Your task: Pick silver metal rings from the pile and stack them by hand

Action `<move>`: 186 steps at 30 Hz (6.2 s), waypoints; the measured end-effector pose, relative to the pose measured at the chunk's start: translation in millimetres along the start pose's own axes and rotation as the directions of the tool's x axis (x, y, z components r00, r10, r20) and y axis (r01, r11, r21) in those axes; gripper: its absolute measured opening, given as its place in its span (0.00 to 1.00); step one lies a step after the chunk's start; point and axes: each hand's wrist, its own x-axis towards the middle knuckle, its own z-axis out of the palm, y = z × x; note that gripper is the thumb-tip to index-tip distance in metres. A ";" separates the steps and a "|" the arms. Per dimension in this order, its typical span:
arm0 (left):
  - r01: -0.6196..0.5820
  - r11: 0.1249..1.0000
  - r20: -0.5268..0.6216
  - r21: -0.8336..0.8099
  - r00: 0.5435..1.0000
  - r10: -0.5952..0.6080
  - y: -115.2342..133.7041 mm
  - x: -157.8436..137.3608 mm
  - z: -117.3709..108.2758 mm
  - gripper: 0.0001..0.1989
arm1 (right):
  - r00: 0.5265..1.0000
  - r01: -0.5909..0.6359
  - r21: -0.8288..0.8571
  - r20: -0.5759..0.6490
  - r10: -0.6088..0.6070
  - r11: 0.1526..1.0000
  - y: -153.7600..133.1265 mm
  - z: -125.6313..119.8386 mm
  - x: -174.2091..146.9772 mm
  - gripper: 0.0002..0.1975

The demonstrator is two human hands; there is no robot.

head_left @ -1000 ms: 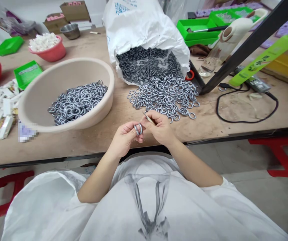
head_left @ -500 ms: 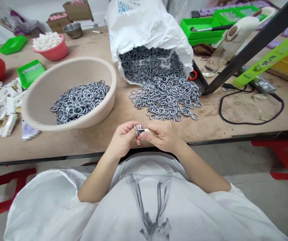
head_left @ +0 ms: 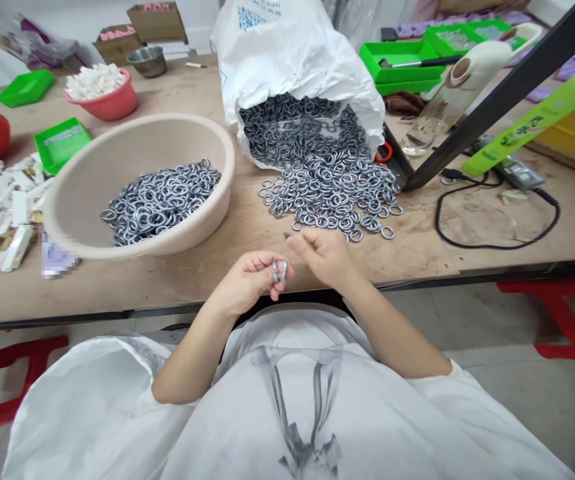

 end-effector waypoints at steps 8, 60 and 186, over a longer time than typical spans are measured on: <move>-0.098 0.995 -0.152 -0.019 0.984 0.094 -3.0 5.8 0.0 0.19 | 0.994 0.097 0.163 -0.072 -0.086 0.982 -13.4 8.0 -7.8 0.19; -0.135 0.988 -0.188 0.075 0.971 0.147 -25.3 18.0 13.7 0.25 | 0.974 -0.209 0.663 0.079 0.210 0.719 -9.5 17.3 -0.2 0.20; 0.027 0.927 -0.253 -0.375 0.959 -0.131 -4.2 9.6 -5.1 0.14 | 0.984 -0.101 0.294 0.173 0.051 0.950 9.7 13.8 35.6 0.13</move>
